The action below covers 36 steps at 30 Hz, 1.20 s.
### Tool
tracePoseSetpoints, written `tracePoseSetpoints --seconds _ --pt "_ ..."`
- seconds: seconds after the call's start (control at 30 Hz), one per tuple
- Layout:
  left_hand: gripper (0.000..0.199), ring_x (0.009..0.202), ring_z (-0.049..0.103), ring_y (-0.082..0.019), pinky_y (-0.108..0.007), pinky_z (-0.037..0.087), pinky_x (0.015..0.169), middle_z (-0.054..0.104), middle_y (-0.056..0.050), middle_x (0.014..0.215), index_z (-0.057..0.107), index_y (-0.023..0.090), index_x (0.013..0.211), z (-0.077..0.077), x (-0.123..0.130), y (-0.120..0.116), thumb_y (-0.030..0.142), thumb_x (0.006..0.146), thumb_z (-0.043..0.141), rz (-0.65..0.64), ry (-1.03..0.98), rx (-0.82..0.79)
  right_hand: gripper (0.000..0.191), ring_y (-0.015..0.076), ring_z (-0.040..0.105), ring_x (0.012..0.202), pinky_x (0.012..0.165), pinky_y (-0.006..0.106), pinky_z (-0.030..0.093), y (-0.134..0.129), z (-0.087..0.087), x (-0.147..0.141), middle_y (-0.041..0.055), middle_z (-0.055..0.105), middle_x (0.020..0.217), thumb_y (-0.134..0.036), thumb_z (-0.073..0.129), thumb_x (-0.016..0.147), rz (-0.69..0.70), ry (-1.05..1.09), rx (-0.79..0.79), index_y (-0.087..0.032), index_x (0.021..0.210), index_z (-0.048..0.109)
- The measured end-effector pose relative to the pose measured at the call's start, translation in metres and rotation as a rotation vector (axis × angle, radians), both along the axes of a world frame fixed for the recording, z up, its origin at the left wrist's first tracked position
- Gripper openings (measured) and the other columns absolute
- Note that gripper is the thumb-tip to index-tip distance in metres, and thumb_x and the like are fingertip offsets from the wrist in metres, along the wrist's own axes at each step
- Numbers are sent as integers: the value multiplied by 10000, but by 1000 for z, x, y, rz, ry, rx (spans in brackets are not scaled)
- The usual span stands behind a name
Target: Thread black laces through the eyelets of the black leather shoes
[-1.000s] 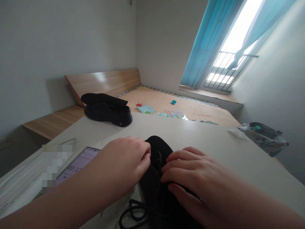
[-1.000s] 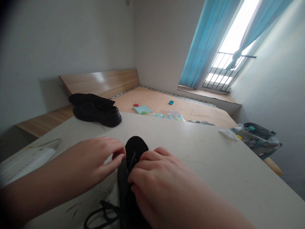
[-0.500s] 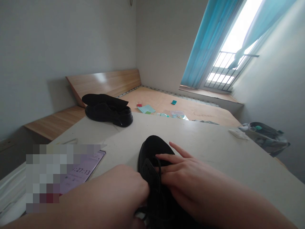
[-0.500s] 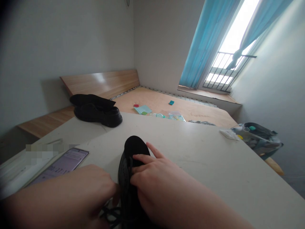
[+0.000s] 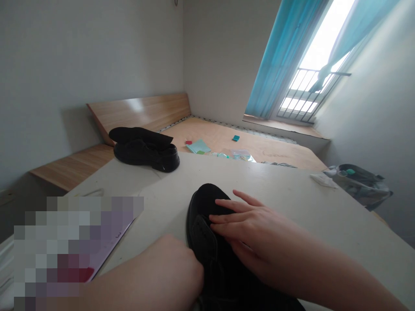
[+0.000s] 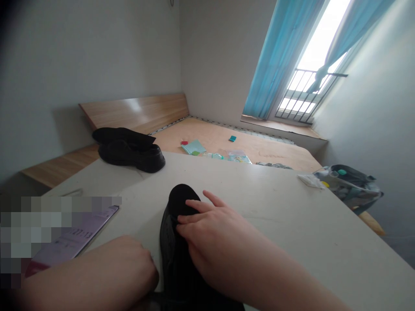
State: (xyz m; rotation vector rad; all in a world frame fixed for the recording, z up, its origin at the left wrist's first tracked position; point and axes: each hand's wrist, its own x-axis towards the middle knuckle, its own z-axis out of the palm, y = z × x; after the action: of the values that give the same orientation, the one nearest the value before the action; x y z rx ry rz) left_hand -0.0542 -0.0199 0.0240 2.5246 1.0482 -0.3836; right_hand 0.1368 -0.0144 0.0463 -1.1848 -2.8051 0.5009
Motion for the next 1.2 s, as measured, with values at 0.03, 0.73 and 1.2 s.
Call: tracePoseSetpoints --seconds 0.03,0.73,1.2 --pt "245 512 622 -208 -283 368 483 706 -67 615 719 203 618 4 1 1 38 707 560 -26 70 10 353 204 464 1340 1225 483 128 0 0 0 15 687 1234 -102 443 883 5 0 0 -205 1096 706" --pt "308 837 623 -128 -261 436 746 700 47 913 678 253 948 7 1 34 88 857 434 101 -774 170 307 141 624 715 635 283 428 3 20 10 -21 691 762 -321 437 990 -279 253 185 -237 827 683" --pt "279 751 537 -201 -331 375 645 600 -30 781 553 183 716 -5 6 38 211 924 370 -1 -338 275 107 164 581 650 630 301 378 -4 -2 -12 -17 671 707 -187 765 740 -195 134 242 -199 749 658"
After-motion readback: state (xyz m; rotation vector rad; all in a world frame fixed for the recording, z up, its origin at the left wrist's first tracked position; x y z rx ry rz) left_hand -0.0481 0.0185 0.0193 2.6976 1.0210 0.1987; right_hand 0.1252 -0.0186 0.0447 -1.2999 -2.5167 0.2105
